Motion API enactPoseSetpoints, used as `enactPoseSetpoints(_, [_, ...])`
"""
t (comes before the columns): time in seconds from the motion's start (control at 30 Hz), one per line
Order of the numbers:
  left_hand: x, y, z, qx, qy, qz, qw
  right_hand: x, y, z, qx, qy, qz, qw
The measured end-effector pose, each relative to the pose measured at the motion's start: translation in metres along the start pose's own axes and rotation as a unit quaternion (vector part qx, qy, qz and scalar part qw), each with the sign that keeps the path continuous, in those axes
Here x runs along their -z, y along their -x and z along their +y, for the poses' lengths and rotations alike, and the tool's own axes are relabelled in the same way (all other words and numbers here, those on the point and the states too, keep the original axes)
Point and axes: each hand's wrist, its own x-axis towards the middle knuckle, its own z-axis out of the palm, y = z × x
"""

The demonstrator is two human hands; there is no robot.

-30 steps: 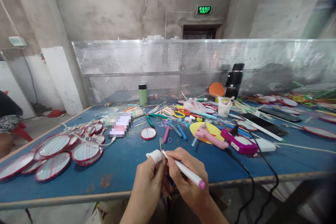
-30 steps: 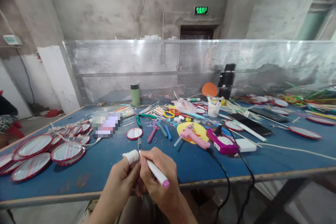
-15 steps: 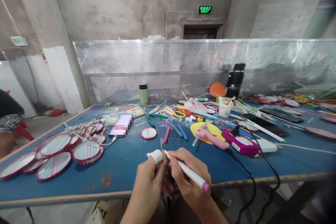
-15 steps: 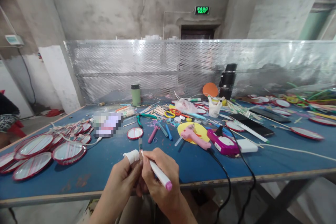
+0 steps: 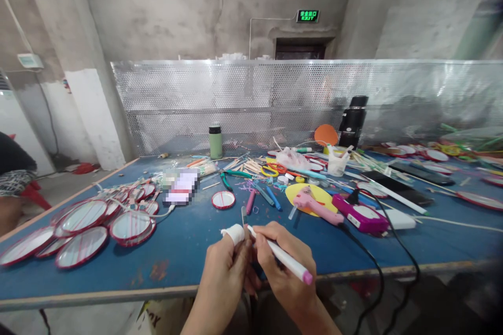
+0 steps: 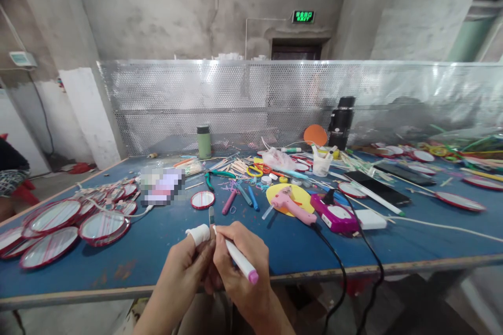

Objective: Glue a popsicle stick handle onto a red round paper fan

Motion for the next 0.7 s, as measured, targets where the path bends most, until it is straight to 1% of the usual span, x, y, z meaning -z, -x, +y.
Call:
enactPoseSetpoints(0.23, [0.0003,0.0,-0.0037,-0.006,-0.003,-0.003,1.0,-0.0005,-0.0011,0.0007,0.016,-0.009,-0.017,1.0])
enactPoseSetpoints(0.47, [0.0004,0.0003,-0.0019,0.0,-0.001,-0.001,1.0,-0.0018,0.0031,0.0023,0.004,0.013,0.001,1.0])
enactPoseSetpoints(0.6, [0.001,-0.0001,-0.0044,-0.003,0.007,-0.011,1.0,-0.0011,0.0035,0.0024,0.01,-0.005,-0.016,1.0])
enactPoseSetpoints(0.7, [0.0009,0.0004,-0.0052,-0.003,0.007,-0.007,1.0,-0.0012,0.0036,0.0031,0.011,-0.017,-0.021,1.0])
